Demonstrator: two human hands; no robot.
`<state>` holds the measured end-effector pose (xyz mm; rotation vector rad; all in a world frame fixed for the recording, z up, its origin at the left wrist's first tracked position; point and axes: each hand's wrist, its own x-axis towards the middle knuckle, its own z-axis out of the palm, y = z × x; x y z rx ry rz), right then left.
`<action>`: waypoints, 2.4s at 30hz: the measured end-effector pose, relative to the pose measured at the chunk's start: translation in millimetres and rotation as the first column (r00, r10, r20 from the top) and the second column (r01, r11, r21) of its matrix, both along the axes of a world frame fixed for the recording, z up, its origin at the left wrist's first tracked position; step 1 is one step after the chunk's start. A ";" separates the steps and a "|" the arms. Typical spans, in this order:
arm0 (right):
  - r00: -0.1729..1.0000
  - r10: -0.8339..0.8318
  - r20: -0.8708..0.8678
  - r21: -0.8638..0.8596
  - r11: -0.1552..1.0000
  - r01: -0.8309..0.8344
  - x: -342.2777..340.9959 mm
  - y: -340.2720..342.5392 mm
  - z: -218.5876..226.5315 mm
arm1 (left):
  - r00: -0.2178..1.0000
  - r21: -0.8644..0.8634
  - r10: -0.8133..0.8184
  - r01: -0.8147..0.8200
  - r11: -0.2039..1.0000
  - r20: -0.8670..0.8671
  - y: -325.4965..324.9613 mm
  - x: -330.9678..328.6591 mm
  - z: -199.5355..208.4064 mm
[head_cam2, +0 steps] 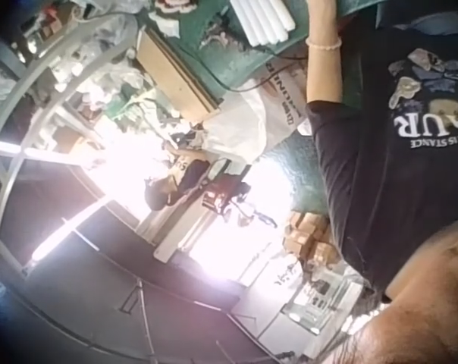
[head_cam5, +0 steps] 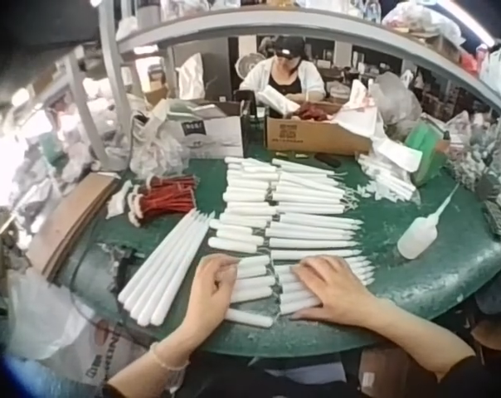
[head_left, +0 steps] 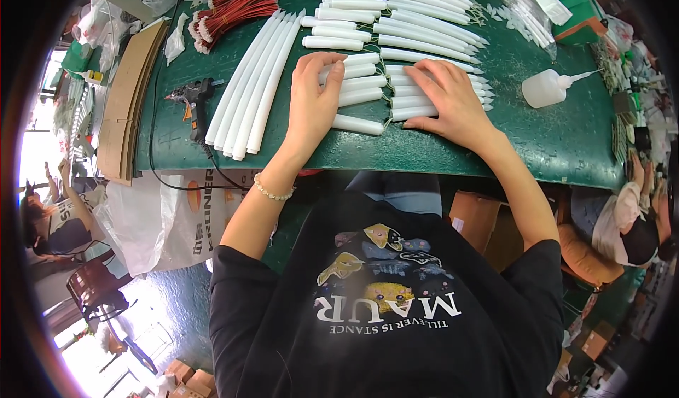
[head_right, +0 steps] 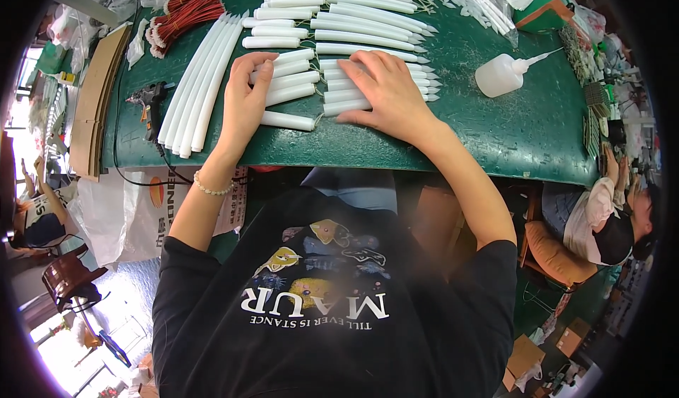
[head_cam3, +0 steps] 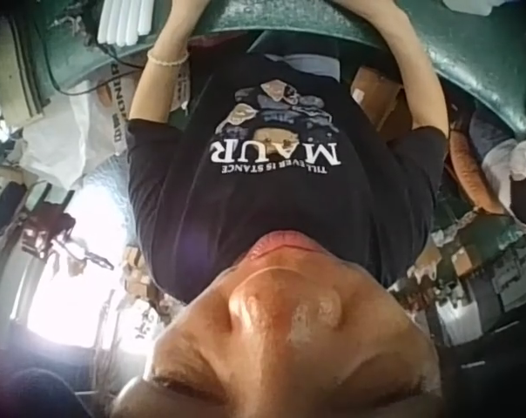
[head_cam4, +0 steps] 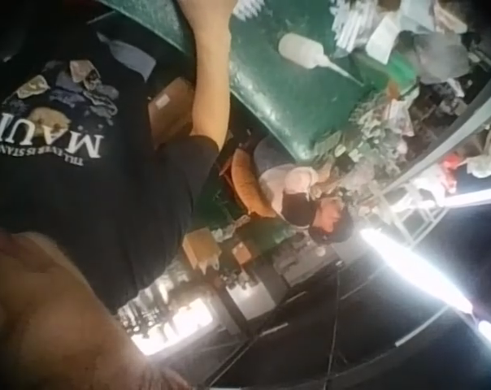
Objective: The person applies liquid to candle tubes using a squeeze bottle, joins the candle tubes together by hand, packs candles into a plastic bag, and attaches flame tips to candles using a hot glue gun.
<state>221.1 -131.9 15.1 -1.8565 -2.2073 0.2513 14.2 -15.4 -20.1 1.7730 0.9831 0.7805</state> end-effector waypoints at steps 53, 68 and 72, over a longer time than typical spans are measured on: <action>-0.067 -0.532 -0.844 -0.452 0.638 0.623 -69.1 -149.1 27.4 | 0.954 0.532 -0.053 0.209 0.820 -0.294 -40.4 -41.0 42.2; 0.344 -0.535 -0.771 -0.078 0.616 0.784 -75.6 -159.6 25.0 | 0.961 0.625 0.016 0.168 0.762 -0.277 -45.0 -36.6 60.3; 0.380 -0.454 -0.806 0.006 0.636 0.772 -79.5 -158.3 26.9 | 0.955 0.636 0.029 0.175 0.751 -0.296 -47.3 -37.6 64.0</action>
